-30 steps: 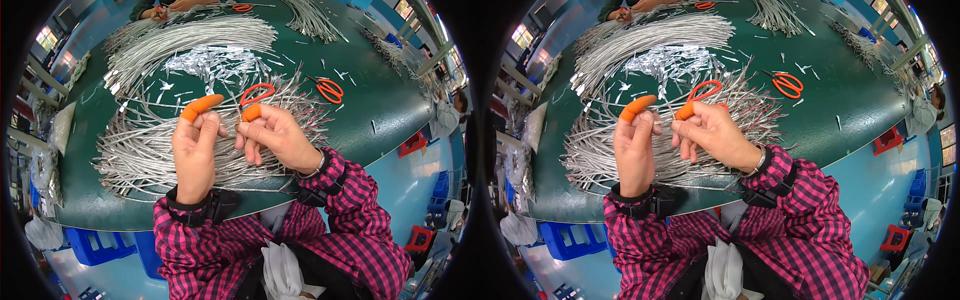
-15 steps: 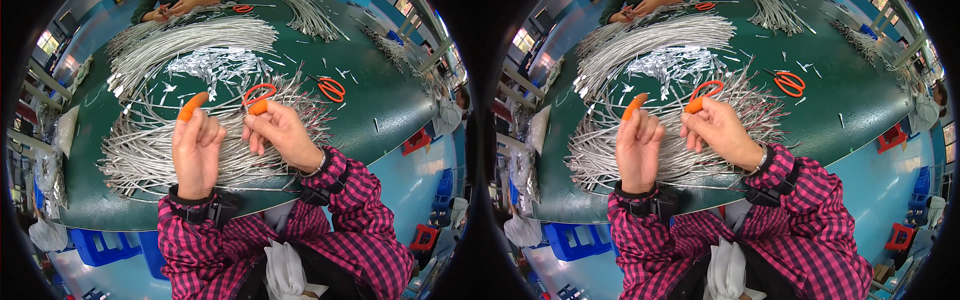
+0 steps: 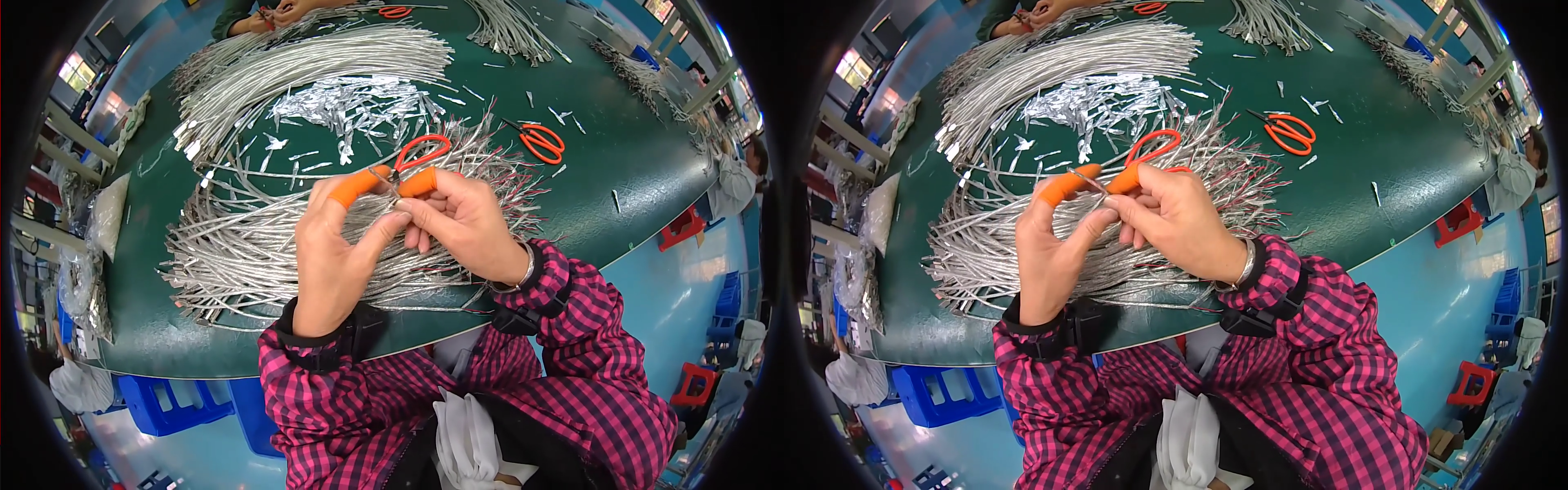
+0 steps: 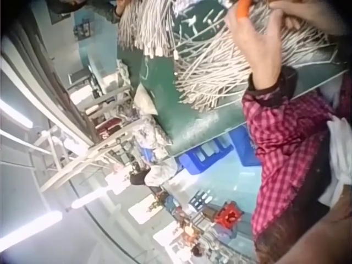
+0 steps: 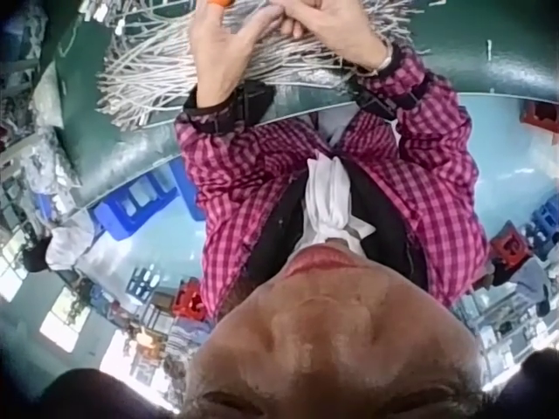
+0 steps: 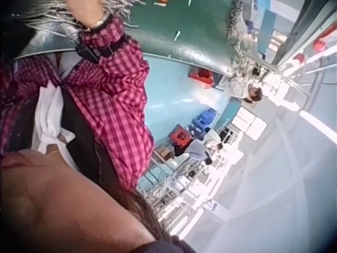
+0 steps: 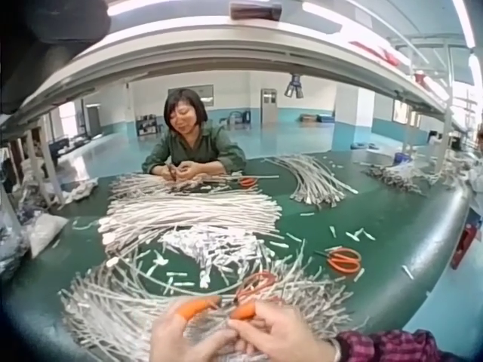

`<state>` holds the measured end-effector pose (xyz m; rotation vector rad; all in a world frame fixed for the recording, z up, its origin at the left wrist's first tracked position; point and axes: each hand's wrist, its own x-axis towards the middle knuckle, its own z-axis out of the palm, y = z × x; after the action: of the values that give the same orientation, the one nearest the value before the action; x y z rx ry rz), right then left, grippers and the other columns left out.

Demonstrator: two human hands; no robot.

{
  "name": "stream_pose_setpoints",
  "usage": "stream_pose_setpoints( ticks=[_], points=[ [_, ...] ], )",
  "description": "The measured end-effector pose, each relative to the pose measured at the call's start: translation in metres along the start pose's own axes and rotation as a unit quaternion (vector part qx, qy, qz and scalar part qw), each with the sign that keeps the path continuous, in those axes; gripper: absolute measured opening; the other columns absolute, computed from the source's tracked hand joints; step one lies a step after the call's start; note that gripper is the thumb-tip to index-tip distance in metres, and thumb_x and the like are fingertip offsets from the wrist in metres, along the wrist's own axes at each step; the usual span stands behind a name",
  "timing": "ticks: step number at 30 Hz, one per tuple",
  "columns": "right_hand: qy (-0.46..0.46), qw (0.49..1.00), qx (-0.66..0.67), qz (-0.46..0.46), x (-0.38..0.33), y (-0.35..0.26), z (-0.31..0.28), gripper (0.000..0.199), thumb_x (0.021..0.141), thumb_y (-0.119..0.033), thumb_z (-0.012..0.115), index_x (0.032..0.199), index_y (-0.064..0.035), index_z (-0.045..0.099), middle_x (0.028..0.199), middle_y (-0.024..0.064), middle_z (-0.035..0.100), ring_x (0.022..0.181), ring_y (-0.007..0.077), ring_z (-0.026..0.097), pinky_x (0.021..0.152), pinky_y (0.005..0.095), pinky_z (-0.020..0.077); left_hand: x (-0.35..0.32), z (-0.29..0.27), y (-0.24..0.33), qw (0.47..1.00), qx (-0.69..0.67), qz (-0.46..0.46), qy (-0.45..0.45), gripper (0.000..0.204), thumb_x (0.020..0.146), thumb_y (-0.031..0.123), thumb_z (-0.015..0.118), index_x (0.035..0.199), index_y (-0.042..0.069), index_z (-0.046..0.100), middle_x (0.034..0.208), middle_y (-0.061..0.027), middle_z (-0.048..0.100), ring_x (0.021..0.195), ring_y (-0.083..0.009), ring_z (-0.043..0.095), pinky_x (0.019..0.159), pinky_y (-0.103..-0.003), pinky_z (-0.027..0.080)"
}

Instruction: The person picks up a wire from a pile, peels back the foil casing by hand, and uses shears to trim the excess foil and inner components.

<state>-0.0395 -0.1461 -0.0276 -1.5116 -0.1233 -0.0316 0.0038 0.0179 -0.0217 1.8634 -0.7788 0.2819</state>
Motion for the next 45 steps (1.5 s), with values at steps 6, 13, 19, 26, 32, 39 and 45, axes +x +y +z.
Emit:
stream_pose_setpoints(
  ticks=[6, 13, 19, 26, 32, 39, 45],
  points=[
    [-0.006, 0.998, -0.057, -0.038, 0.000, 0.006, -0.002, 0.012, 0.091, -0.002, 0.054, 0.100, 0.0056, 0.054, 0.077, 0.0066, 0.061, 0.063, 0.0095, 0.061, 0.055, 0.0215, 0.0511, 0.001, 0.003, -0.003, 0.999, 0.027, 0.027, 0.008, 0.020, 0.072, 0.002, 0.071, 0.091, 0.001, 0.065, 0.084, -0.0089, 0.063, 0.079, -0.0233, 0.057, 0.067, -0.031, 0.045],
    [0.028, 0.998, 0.052, -0.014, 0.001, 0.003, 0.000, 0.019, 0.089, 0.001, 0.055, 0.107, 0.0050, 0.050, 0.082, 0.0084, 0.061, 0.065, 0.0116, 0.062, 0.055, 0.0220, 0.0509, -0.002, 0.008, -0.003, 0.992, 0.113, 0.050, 0.037, 0.009, 0.077, 0.002, 0.067, 0.085, -0.001, 0.063, 0.077, -0.0094, 0.061, 0.071, -0.0214, 0.057, 0.062, -0.032, 0.043],
    [0.049, 0.997, 0.052, -0.009, -0.002, -0.002, 0.002, 0.023, 0.088, 0.000, 0.058, 0.108, 0.0039, 0.048, 0.084, 0.0078, 0.061, 0.065, 0.0108, 0.061, 0.053, 0.0208, 0.0488, -0.006, 0.005, -0.003, 0.951, -0.209, -0.224, -0.043, 0.011, 0.089, 0.008, 0.059, 0.096, 0.000, 0.059, 0.090, -0.0081, 0.063, 0.081, -0.0170, 0.059, 0.072, -0.030, 0.047],
    [0.077, 0.988, -0.107, -0.082, 0.002, 0.006, -0.006, 0.023, 0.087, -0.004, 0.061, 0.106, 0.0018, 0.051, 0.085, 0.0057, 0.060, 0.065, 0.0078, 0.059, 0.055, 0.0198, 0.0475, -0.004, 0.011, -0.005, 0.866, -0.450, -0.216, -0.034, 0.020, 0.096, 0.012, 0.049, 0.111, -0.001, 0.051, 0.104, -0.0103, 0.060, 0.090, -0.0169, 0.059, 0.081, -0.030, 0.048],
    [0.095, 0.939, -0.248, -0.218, 0.000, -0.012, -0.012, 0.018, 0.088, -0.006, 0.061, 0.103, 0.0013, 0.054, 0.088, 0.0038, 0.060, 0.069, 0.0066, 0.058, 0.061, 0.0203, 0.0477, -0.008, 0.017, -0.004, 0.812, -0.525, -0.231, -0.107, 0.023, 0.097, 0.012, 0.044, 0.116, -0.001, 0.046, 0.097, -0.0099, 0.058, 0.084, -0.0149, 0.057, 0.073, -0.027, 0.046],
    [-0.012, 0.992, 0.125, -0.026, 0.005, -0.002, -0.011, 0.012, 0.089, -0.007, 0.059, 0.098, 0.0015, 0.059, 0.084, 0.0027, 0.061, 0.070, 0.0071, 0.058, 0.065, 0.0210, 0.0463, -0.009, 0.023, 0.003, 0.794, -0.536, -0.267, -0.102, 0.024, 0.097, 0.016, 0.045, 0.115, 0.001, 0.047, 0.089, -0.0065, 0.054, 0.063, -0.0084, 0.042, 0.057, -0.022, 0.034],
    [-0.034, 0.983, 0.183, -0.007, 0.009, -0.001, -0.017, 0.011, 0.090, -0.008, 0.057, 0.097, 0.0011, 0.060, 0.082, 0.0022, 0.062, 0.070, 0.0076, 0.058, 0.066, 0.0206, 0.0458, -0.004, 0.020, -0.004, 0.736, -0.599, -0.285, -0.137, 0.021, 0.097, 0.015, 0.044, 0.114, 0.002, 0.047, 0.087, -0.0052, 0.052, 0.059, -0.0060, 0.036, 0.056, -0.021, 0.031]
  ],
)
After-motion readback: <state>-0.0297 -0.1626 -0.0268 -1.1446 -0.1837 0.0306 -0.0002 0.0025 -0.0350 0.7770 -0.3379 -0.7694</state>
